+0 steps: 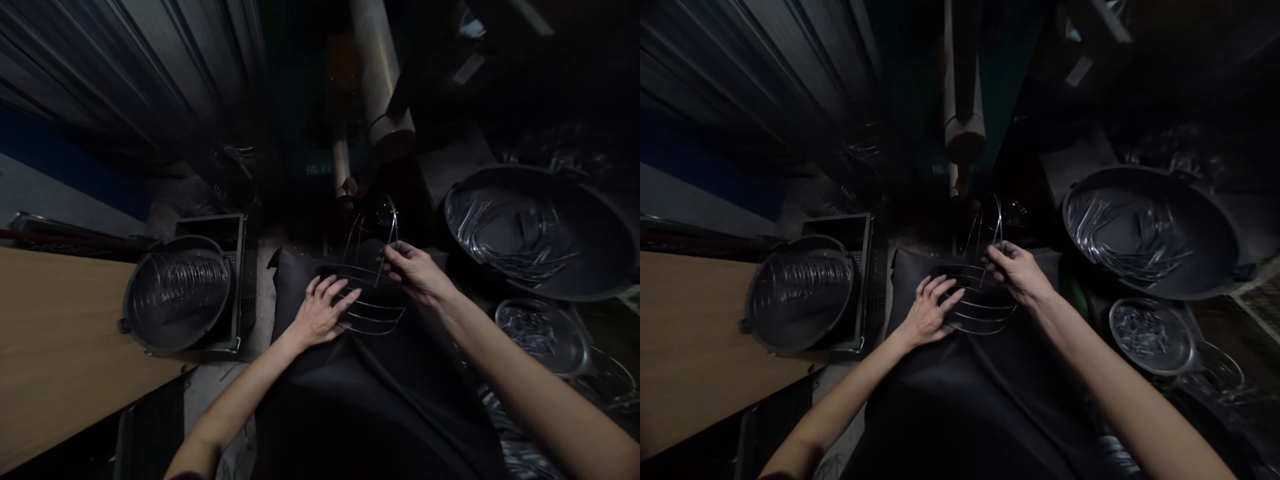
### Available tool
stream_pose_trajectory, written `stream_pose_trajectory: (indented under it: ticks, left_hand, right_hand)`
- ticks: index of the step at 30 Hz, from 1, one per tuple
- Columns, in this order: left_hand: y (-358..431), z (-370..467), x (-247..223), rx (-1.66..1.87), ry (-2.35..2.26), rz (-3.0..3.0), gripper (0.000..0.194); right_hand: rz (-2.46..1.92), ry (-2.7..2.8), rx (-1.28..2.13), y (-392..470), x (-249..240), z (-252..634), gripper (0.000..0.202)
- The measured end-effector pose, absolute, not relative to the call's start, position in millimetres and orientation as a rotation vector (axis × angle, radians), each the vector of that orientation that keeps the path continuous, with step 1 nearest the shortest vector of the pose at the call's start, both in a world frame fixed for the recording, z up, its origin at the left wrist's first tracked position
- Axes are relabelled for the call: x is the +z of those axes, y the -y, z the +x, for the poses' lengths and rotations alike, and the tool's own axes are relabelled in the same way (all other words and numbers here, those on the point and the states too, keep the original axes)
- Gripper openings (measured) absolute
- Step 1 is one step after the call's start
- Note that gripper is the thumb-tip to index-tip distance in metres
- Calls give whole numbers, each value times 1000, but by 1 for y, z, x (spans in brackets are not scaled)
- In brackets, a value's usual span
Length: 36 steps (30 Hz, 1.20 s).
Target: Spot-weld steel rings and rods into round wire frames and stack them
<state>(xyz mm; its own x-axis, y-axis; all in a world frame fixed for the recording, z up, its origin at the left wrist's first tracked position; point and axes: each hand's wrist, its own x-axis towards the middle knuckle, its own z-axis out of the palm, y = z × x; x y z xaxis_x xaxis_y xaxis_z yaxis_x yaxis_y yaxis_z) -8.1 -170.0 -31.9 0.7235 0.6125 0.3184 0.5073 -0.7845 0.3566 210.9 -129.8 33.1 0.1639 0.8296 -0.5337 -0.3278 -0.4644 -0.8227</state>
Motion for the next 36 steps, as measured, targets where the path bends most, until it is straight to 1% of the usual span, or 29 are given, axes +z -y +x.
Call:
stream_pose_trajectory:
  ticks: [2,5,7,10,14,17,20,22,25,27,30,33,36]
  left_hand:
    - [170,-5,-40,646,-936,2669,66]
    - [164,1,-48,754,-961,2609,68]
    - [160,3,-48,785,-989,2575,68]
    - [153,5,-39,721,-1014,2572,69]
    - [138,7,-23,621,-999,2579,75]
    - [126,11,-11,628,-1004,2527,78]
    - [113,15,3,734,-1026,2486,81]
    - [104,19,11,874,-1016,2453,80]
    - [89,23,18,1176,-942,2373,70]
    - [79,24,19,1292,-898,2329,63]
    - [67,25,19,1285,-910,2296,59]
    - [58,26,17,1227,-975,2277,61]
    - [51,26,16,1242,-973,2273,62]
  right_hand:
    - [-1432,500,1601,128,38,214,47]
    - [-1408,571,1751,125,46,213,44]
    - [-1414,638,1795,126,48,210,42]
    - [-1432,713,1742,129,47,203,42]
    - [-1427,847,1583,129,48,194,43]
    - [-1402,873,1500,119,53,193,45]
    - [-1350,851,1492,104,63,196,48]
    - [-1315,859,1480,93,70,199,48]
    - [-1262,900,1465,77,80,202,49]
    - [-1226,918,1474,68,84,203,49]
    - [-1189,906,1493,56,85,203,49]
    - [-1181,895,1503,45,82,204,48]
    - [-1188,889,1516,37,79,205,48]
